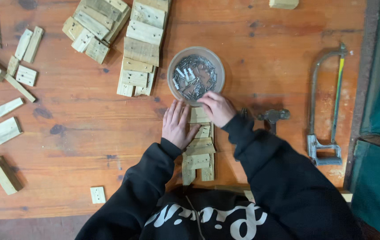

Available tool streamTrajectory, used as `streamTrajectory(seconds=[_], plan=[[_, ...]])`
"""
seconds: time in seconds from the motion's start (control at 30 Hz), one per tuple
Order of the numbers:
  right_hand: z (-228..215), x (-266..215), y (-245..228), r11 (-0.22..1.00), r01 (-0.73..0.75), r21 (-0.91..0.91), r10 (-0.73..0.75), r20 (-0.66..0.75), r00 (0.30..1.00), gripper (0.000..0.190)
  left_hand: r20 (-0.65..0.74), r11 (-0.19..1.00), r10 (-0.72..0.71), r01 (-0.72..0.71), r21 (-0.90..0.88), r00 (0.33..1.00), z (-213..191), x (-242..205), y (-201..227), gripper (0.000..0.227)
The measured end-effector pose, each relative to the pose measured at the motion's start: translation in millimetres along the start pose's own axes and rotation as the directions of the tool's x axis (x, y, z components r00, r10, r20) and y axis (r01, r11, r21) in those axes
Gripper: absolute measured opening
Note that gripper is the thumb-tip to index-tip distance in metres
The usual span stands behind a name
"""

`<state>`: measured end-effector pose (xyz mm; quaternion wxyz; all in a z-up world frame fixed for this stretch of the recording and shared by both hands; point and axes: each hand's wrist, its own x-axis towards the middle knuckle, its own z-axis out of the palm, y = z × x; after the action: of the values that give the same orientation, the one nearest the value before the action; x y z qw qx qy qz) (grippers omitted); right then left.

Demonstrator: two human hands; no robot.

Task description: The person assembles small wooden blocks into a vertical stack on a workbench. They repeatedly pick up nails from a container, place them into pre-drilled holes, and hammer them in to secure the blocks. The person continues adding blocks and nailing them until a tall stack is formed.

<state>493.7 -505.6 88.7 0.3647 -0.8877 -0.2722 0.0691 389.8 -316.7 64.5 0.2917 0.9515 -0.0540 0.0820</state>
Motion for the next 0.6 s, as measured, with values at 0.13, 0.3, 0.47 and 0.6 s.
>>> streamTrajectory(seconds=[0.13, 0.3, 0.47, 0.6], plan=[[-0.2, 30.0, 8.6, 0.986, 0.116, -0.123, -0.101, 0.122, 0.987, 0.022, 0.001, 0.999, 0.011, -0.011, -0.033, 1.000, 0.1, 2.9, -4.3, 0.074], [17.3, 50.7, 24.9, 0.973, 0.122, -0.198, -0.082, 0.196, 0.977, 0.018, 0.009, 0.999, -0.002, 0.002, -0.053, 1.000, -0.1, 3.5, -4.2, 0.074], [32.2, 55.2, 39.1, 0.919, -0.003, -0.394, 0.123, 0.280, 0.952, 0.020, 0.003, 0.998, 0.001, -0.001, -0.060, 1.000, -0.5, 4.8, -3.7, 0.071], [34.3, 54.1, 50.3, 0.927, -0.009, -0.374, 0.118, 0.269, 0.956, 0.024, 0.003, 0.999, 0.018, -0.018, -0.036, 1.000, -1.1, 5.1, -4.8, 0.072]])
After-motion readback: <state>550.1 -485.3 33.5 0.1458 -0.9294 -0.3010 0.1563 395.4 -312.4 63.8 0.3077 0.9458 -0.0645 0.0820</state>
